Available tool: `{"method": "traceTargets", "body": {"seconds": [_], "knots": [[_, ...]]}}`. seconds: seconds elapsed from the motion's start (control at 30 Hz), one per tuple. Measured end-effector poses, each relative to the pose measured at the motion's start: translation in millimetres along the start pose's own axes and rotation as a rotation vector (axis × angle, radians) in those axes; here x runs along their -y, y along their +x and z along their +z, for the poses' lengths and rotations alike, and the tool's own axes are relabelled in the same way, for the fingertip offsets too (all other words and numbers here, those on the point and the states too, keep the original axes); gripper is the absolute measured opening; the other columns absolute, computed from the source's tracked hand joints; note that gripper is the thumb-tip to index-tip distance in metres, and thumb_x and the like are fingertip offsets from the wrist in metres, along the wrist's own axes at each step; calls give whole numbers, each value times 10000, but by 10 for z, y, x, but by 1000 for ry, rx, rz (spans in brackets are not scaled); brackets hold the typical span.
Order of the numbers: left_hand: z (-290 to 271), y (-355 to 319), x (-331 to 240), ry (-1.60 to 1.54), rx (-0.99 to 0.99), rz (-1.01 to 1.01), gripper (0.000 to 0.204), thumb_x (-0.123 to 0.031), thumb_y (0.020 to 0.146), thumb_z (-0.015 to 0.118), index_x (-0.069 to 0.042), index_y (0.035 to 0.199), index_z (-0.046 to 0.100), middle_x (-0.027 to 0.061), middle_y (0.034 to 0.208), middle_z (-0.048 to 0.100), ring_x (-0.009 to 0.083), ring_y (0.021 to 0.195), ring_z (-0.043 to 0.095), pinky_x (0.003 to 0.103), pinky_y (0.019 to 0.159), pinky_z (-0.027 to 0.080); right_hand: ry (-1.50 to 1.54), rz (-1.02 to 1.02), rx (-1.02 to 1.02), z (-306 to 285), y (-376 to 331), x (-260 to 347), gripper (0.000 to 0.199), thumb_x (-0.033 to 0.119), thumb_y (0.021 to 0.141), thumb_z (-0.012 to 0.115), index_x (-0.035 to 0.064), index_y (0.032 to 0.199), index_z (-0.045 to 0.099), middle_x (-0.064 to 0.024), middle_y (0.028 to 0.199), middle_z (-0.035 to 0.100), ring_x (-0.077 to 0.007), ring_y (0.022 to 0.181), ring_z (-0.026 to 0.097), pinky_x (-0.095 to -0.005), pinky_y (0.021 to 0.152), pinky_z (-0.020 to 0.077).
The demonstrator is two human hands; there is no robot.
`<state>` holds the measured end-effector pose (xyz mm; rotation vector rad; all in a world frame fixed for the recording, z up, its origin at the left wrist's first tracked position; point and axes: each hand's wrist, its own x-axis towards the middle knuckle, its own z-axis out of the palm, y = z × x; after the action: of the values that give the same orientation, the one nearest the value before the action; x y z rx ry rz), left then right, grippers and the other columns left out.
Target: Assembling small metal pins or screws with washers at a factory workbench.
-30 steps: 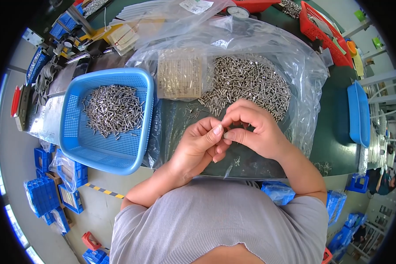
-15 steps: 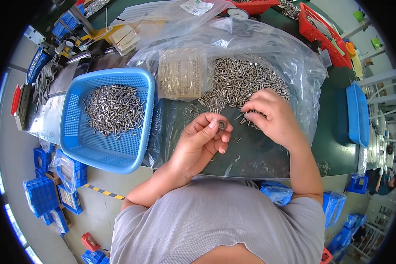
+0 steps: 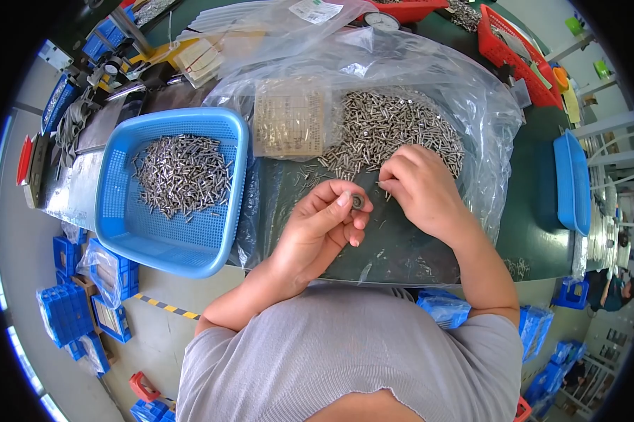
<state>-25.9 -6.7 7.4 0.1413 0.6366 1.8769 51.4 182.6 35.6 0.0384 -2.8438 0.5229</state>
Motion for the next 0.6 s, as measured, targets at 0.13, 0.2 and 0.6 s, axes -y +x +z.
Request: {"method": "traceTargets", "body": {"seconds": [0.13,0.2,0.6], "knots": [[-10,-15,-6,8,2,-15,177,-195,955,525,-39,1040,536,75,948,593,114,751,544,257,630,462,500,121,31,-135,11,112,100,70,817,638,21,813,551,-51,809,535,-180,749,530,-291,665,430],[-21,-21,-4,3,1,-27,182,-198,953,529,-39,1041,537,73,938,597,113,746,546,257,622,461,706,190,84,-127,8,151,108,84,854,620,18,816,544,-43,817,528,-149,742,518,-268,664,424],[-8,-10,4,11,-3,-61,173,-202,940,555,-43,1006,546,70,898,609,106,709,544,241,572,449,774,99,116,-45,-6,191,113,84,876,613,16,819,544,-45,824,525,-134,724,536,-261,638,454]]}}
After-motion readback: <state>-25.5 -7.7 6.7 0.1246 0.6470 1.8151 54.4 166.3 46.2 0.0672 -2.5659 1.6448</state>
